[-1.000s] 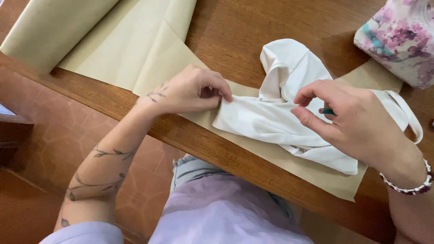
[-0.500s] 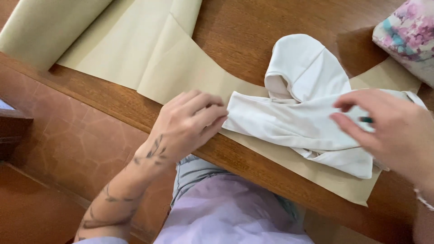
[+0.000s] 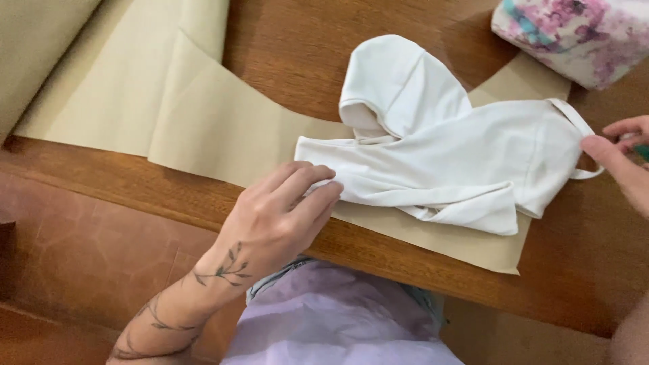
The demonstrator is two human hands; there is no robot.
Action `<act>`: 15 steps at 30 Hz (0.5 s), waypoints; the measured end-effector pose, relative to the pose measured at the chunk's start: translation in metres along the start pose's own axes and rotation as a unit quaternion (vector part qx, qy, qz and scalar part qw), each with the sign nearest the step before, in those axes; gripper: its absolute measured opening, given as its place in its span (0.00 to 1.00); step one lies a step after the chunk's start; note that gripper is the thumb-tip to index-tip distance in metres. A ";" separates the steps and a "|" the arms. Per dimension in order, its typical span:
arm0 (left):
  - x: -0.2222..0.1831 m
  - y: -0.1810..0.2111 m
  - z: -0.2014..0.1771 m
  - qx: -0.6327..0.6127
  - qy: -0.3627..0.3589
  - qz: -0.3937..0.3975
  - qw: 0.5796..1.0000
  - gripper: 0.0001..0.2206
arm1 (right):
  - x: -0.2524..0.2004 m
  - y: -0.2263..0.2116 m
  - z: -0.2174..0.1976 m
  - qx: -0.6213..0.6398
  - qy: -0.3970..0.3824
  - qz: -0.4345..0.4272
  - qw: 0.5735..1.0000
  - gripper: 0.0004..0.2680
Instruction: The person is tracing the outline of a white garment onto brown pattern paper using a pencil to create a sewing pattern.
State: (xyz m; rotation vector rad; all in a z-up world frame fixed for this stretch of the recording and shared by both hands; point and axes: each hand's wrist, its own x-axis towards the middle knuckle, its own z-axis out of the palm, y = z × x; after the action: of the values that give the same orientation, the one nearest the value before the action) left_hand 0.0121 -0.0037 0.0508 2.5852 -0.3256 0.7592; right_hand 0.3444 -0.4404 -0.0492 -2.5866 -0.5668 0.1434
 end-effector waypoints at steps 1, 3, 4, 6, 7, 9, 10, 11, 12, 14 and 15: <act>0.002 0.003 0.004 0.015 0.000 -0.007 1.000 0.03 | -0.003 -0.013 0.001 0.000 -0.004 0.001 1.000 0.14; 0.004 0.006 0.012 0.034 0.001 -0.013 0.999 0.05 | -0.012 -0.050 -0.006 -0.016 -0.014 0.008 1.000 0.15; 0.005 0.007 0.015 0.056 0.002 -0.023 0.998 0.06 | -0.014 -0.070 -0.009 -0.032 -0.027 0.011 0.999 0.15; 0.002 0.008 0.020 0.068 -0.004 -0.039 0.997 0.04 | -0.014 -0.077 -0.006 -0.024 -0.032 0.026 0.999 0.16; 0.000 0.009 0.022 0.080 -0.009 -0.055 0.995 0.02 | -0.014 -0.080 -0.004 -0.017 -0.037 0.041 0.998 0.17; -0.002 0.011 0.024 0.086 -0.005 -0.063 0.994 0.03 | -0.012 -0.083 -0.003 -0.028 -0.041 0.046 0.998 0.19; -0.004 0.012 0.024 0.092 -0.001 -0.071 0.993 0.05 | -0.011 -0.085 -0.001 -0.040 -0.045 0.051 0.997 0.22; -0.005 0.013 0.025 0.092 -0.001 -0.072 0.993 0.05 | -0.011 -0.090 -0.001 -0.039 -0.046 0.050 0.997 0.22; -0.006 0.014 0.026 0.096 -0.003 -0.076 0.992 0.06 | -0.010 -0.095 0.000 -0.054 -0.050 0.055 0.996 0.22; -0.010 0.015 0.030 0.101 -0.003 -0.082 0.992 0.07 | -0.009 -0.096 0.001 -0.069 -0.054 0.060 0.994 0.23; -0.013 0.015 0.033 0.090 -0.010 -0.093 0.992 0.09 | -0.008 -0.091 0.002 -0.092 -0.061 0.028 0.994 0.20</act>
State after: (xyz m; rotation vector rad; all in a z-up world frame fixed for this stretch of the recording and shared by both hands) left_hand 0.0119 -0.0312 0.0235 2.7454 -0.0206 0.7247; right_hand 0.3029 -0.3704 -0.0069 -2.7875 -0.5763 0.2821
